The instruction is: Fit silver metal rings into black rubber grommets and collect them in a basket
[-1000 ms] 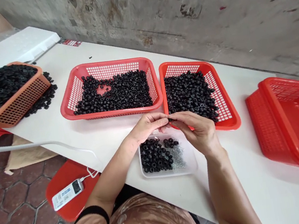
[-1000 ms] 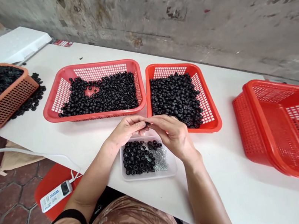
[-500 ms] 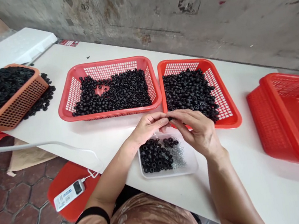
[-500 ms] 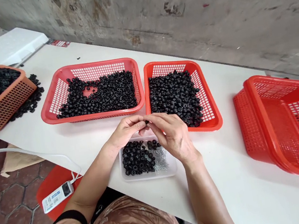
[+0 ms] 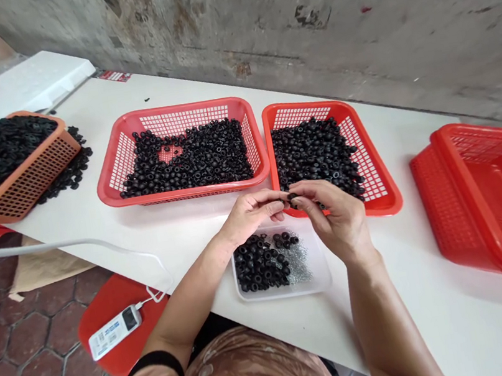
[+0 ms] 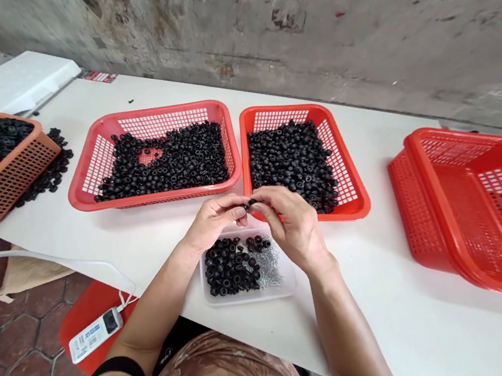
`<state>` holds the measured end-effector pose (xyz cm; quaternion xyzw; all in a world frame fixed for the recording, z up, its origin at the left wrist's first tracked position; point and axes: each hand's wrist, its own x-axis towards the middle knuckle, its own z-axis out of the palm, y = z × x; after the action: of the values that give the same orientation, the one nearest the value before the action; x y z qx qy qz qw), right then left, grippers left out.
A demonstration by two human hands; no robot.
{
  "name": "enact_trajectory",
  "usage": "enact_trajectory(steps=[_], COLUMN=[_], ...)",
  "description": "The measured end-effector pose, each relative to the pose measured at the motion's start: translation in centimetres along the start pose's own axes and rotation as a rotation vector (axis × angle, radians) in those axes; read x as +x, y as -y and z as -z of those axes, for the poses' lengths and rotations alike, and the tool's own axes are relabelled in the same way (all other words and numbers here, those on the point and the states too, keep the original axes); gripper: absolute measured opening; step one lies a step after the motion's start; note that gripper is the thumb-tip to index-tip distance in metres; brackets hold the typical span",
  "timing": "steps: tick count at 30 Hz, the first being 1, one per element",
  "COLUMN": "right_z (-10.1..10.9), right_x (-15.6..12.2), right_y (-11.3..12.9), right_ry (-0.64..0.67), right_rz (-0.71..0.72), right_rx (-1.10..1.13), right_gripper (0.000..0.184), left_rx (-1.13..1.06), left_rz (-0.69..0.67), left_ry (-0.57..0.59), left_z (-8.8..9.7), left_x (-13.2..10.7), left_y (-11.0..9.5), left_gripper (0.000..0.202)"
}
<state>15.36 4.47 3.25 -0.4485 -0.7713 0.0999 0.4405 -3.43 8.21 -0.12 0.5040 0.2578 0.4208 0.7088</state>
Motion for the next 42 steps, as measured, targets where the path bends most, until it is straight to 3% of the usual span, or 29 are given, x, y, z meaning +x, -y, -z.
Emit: enact_trajectory(steps=[3, 9, 16, 28, 35, 42], right_z=[0.2, -0.2, -0.4, -0.7, -0.8, -1.2], right_x=[0.1, -0.2, -0.3, -0.2, -0.3, -0.3], right_y=[0.1, -0.3, -0.4, -0.6, -0.5, -0.4], right_ry=[-0.041, -0.001, 0.059, 0.047, 0.055, -0.003], right_rz=[-0.05, -0.013, -0.018, 0.003, 0.051, 0.186], right_rx=[0.054, -0.031, -0.065, -0.109, -0.151, -0.296], right_gripper=[0.013, 0.012, 0.012, 0.01, 0.014, 0.022], left_rx=[0.008, -0.061, -0.043, -0.009, -0.018, -0.111], left_rz=[-0.019, -0.009, 0.048, 0.0, 0.021, 0.049], left_ry=[-0.018, -0.038, -0.04, -0.057, -0.092, -0.139], left_z=[0.1, 0.1, 0.0, 0.2, 0.0, -0.2], left_x=[0.1, 0.1, -0.2, 0.0, 0.0, -0.1], left_y=[0.2, 0.3, 0.0, 0.3, 0.2, -0.2], left_gripper=[0.03, 0.048, 0.053, 0.049, 0.05, 0.046])
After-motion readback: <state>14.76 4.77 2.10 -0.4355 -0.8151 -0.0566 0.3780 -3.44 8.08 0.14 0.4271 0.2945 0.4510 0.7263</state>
